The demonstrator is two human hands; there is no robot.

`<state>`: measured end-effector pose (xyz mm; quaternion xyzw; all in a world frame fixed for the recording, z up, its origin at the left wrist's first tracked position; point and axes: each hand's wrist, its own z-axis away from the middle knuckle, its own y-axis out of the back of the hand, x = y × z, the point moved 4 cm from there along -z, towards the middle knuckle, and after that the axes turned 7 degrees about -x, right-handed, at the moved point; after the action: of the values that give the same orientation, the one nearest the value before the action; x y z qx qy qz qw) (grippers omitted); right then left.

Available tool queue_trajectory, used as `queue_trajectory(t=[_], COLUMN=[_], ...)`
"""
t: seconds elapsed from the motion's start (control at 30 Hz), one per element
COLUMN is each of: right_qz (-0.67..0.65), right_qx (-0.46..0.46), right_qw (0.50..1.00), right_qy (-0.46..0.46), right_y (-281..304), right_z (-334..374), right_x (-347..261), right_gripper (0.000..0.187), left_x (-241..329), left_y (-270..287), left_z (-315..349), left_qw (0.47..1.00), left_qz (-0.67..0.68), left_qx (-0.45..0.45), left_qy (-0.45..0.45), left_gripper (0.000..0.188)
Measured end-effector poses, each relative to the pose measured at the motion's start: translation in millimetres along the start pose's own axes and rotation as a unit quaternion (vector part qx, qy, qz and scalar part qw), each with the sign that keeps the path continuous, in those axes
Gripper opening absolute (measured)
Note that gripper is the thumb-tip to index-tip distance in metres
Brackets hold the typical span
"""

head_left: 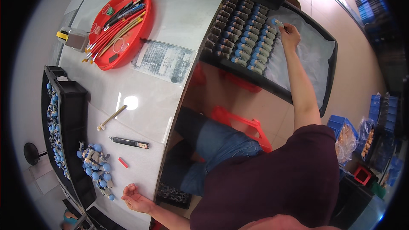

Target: The person assembles small blue and white figurines by hand at a workbench.

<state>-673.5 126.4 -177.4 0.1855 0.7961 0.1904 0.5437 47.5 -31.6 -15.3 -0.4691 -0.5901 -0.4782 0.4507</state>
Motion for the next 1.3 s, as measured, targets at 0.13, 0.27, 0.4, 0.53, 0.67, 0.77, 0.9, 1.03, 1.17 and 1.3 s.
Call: queue_trajectory(t=[0.13,0.27,0.4,0.53,0.67,0.77,0.9,1.03,1.17,1.3], right_qz=[0.035,0.061,0.085,0.163,0.160,-0.189,-0.406,-0.455,-0.425,-0.385], right_qx=[-0.039,-0.061,-0.118,-0.203,-0.099,-0.153,-0.372,-0.530,-0.590,-0.657], right_qw=[0.998,0.995,0.989,0.960,0.957,0.933,0.734,0.529,0.495,0.547], right_qy=[-0.045,-0.043,0.023,0.102,0.221,0.266,0.397,0.481,0.475,0.348], right_y=[-19,-29,-57,-66,-22,7,26,30,18,-8], right_z=[-15,-23,-21,-30,12,111,269,389,444,457], right_x=[22,34,24,52,-43,-183,-308,-392,-443,-432], right_gripper=[0.022,0.018,0.017,0.031,0.049,0.026,0.028,0.029,0.030,0.026], left_x=[-4,-5,-1,-6,-1,11,7,16,48,47], left_y=[-3,-5,14,12,-7,-16,-5,-2,22,90], left_z=[0,1,2,4,0,-3,9,12,-5,-28], left_qw=[1.000,1.000,1.000,0.998,1.000,0.998,0.998,0.998,0.964,0.939], left_qz=[-0.006,0.018,0.011,0.056,0.007,0.044,0.056,-0.017,-0.191,-0.293], left_qx=[-0.008,-0.005,0.027,0.005,-0.018,-0.039,-0.029,-0.048,-0.022,0.097], left_qy=[-0.001,-0.001,-0.008,-0.034,0.001,0.014,0.002,-0.042,-0.185,-0.149], left_gripper=[0.047,0.045,0.040,0.026,0.025,0.019,0.018,0.013,0.014,0.019])
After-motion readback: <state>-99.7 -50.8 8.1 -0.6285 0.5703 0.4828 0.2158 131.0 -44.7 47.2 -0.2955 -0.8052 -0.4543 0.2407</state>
